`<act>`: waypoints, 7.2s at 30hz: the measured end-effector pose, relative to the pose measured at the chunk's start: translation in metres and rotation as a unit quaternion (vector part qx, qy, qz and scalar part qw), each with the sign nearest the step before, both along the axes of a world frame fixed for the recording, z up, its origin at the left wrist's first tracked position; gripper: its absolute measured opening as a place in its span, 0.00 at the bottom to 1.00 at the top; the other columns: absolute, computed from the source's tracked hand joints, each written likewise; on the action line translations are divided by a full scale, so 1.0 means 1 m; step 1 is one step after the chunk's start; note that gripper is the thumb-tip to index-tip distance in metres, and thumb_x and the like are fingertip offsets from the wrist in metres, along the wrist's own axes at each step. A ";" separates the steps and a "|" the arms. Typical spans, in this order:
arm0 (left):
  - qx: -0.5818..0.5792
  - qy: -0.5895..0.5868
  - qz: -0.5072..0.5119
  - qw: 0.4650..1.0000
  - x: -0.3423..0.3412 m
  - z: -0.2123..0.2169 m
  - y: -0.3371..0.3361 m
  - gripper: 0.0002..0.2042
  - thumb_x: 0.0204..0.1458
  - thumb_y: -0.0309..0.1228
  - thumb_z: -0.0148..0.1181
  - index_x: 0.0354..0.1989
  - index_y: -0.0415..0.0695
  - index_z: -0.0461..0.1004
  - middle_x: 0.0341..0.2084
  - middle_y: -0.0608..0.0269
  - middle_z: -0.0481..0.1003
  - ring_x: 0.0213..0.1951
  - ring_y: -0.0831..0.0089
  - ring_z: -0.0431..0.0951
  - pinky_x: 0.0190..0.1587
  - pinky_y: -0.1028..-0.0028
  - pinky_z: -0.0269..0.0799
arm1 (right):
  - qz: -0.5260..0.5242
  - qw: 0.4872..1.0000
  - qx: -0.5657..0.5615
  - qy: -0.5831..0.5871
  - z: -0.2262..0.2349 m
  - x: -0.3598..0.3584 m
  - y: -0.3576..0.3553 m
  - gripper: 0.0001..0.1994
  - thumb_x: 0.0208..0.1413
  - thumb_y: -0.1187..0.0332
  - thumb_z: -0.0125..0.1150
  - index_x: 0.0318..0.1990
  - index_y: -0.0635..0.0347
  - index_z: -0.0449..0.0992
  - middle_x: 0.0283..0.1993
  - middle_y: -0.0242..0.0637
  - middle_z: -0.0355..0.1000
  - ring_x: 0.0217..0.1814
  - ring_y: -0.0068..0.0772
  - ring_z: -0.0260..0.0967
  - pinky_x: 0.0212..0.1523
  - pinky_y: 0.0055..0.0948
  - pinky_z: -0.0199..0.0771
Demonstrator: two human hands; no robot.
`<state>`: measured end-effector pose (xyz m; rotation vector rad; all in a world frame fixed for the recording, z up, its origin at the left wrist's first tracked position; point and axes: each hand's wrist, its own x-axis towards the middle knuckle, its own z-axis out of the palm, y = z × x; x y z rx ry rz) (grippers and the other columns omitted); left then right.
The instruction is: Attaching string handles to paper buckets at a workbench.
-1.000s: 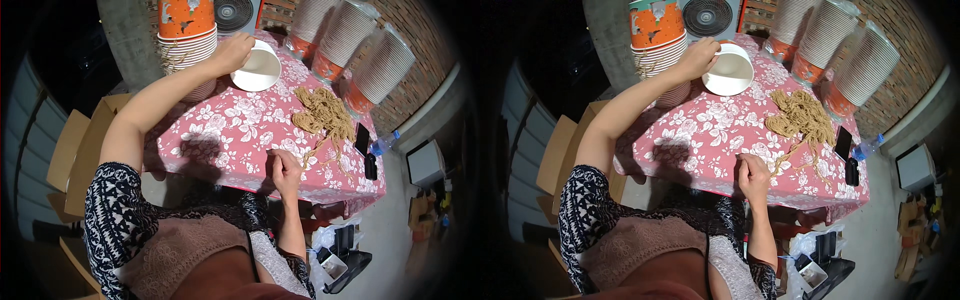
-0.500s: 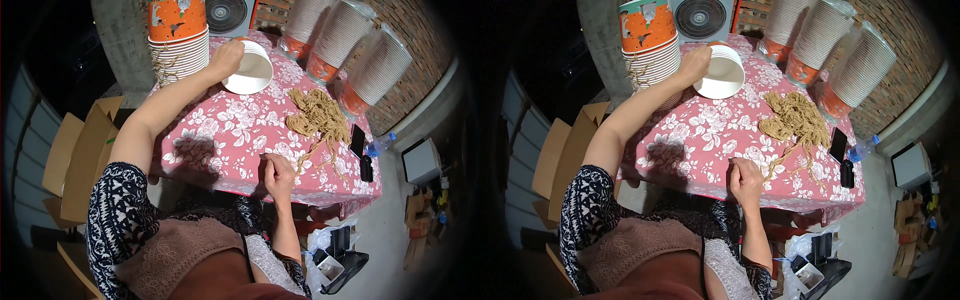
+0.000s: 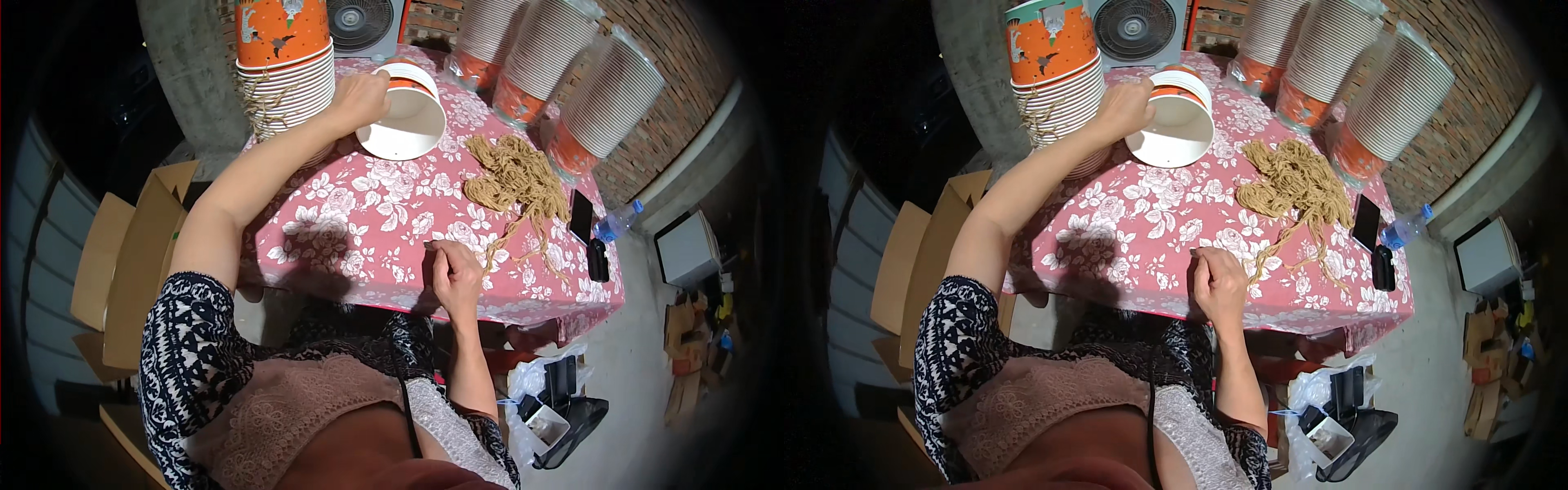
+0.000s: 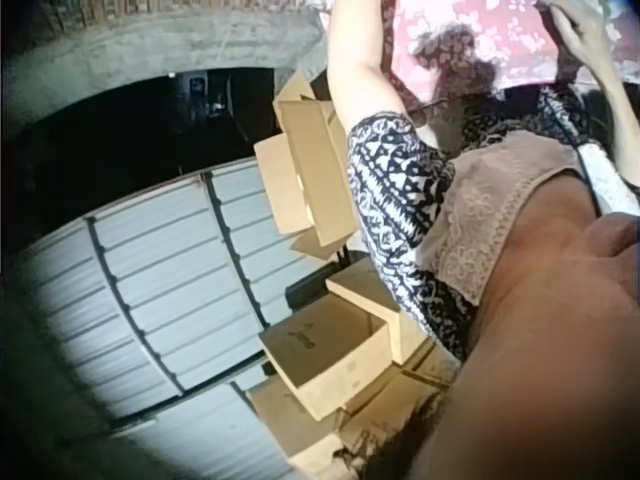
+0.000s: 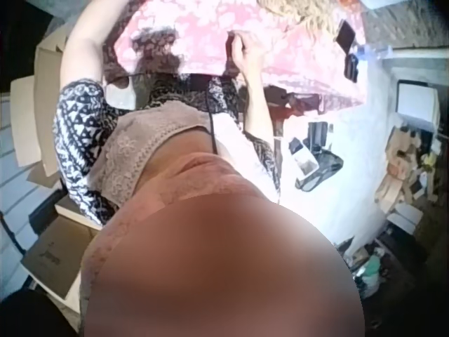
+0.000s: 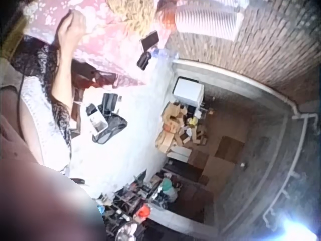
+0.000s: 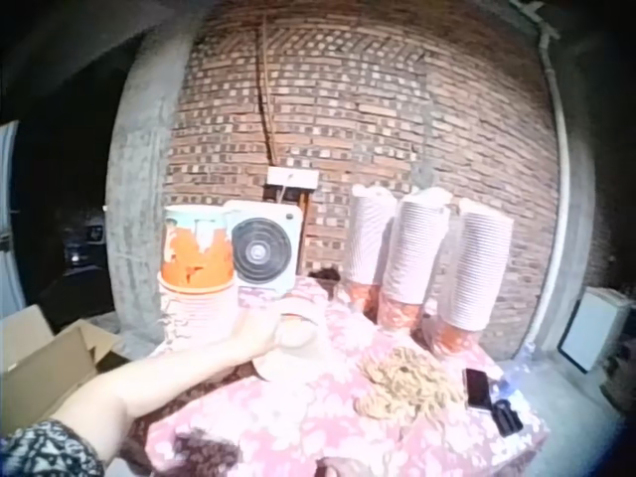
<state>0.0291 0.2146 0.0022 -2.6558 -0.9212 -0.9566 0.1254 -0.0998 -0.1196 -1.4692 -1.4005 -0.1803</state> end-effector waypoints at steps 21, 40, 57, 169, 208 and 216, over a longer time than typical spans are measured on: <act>-0.115 -0.124 -0.067 0.983 0.003 0.023 -0.034 0.13 0.45 0.34 0.60 0.31 0.35 0.72 0.26 0.39 0.76 0.32 0.43 0.78 0.36 0.54 0.72 | -0.004 0.999 -0.019 0.047 -0.004 0.003 0.002 0.05 0.53 0.79 0.56 0.34 0.66 0.78 0.32 0.45 0.76 0.33 0.48 0.74 0.36 0.39 0.73; -0.564 -0.284 -0.220 0.744 -0.063 0.010 -0.082 0.04 0.46 0.24 0.59 0.25 0.42 0.70 0.19 0.68 0.72 0.19 0.84 0.71 0.20 0.82 0.66 | 0.047 0.955 -0.014 0.293 -0.022 0.014 -0.004 0.09 0.65 0.76 0.50 0.39 0.70 0.77 0.27 0.32 0.73 0.25 0.17 0.68 0.25 0.19 0.69; -0.486 -0.250 -0.105 0.831 -0.075 -0.018 -0.107 0.10 0.56 0.31 0.57 0.35 0.35 0.72 0.22 0.65 0.74 0.15 0.85 0.66 0.15 0.82 0.59 | 0.049 0.941 -0.010 0.335 -0.010 0.012 -0.007 0.08 0.61 0.77 0.53 0.38 0.70 0.78 0.32 0.37 0.76 0.29 0.21 0.71 0.31 0.22 0.72; -0.741 -0.109 -0.268 0.607 -0.035 -0.070 -0.267 0.18 0.65 0.37 0.43 0.50 0.35 0.72 0.17 0.66 0.70 0.15 0.86 0.64 0.17 0.84 0.58 | 0.093 0.989 -0.101 0.060 0.041 0.015 -0.083 0.03 0.54 0.79 0.59 0.33 0.66 0.70 0.29 0.44 0.70 0.29 0.43 0.71 0.32 0.34 0.70; -0.257 -0.054 -0.232 0.937 -0.052 0.041 -0.180 0.09 0.59 0.31 0.58 0.37 0.38 0.80 0.22 0.69 0.76 0.22 0.86 0.70 0.24 0.83 0.65 | 0.029 0.924 0.070 0.375 0.040 -0.028 -0.029 0.02 0.56 0.77 0.62 0.33 0.65 0.77 0.20 0.17 0.61 0.23 0.08 0.52 0.23 0.14 0.55; -0.450 0.145 -0.290 0.832 -0.021 0.045 -0.154 0.09 0.59 0.27 0.57 0.39 0.32 0.78 0.26 0.66 0.77 0.29 0.83 0.74 0.35 0.80 0.72 | -0.008 0.936 0.080 0.341 0.036 -0.023 -0.014 0.02 0.56 0.77 0.62 0.31 0.64 0.76 0.17 0.22 0.60 0.21 0.10 0.52 0.21 0.17 0.57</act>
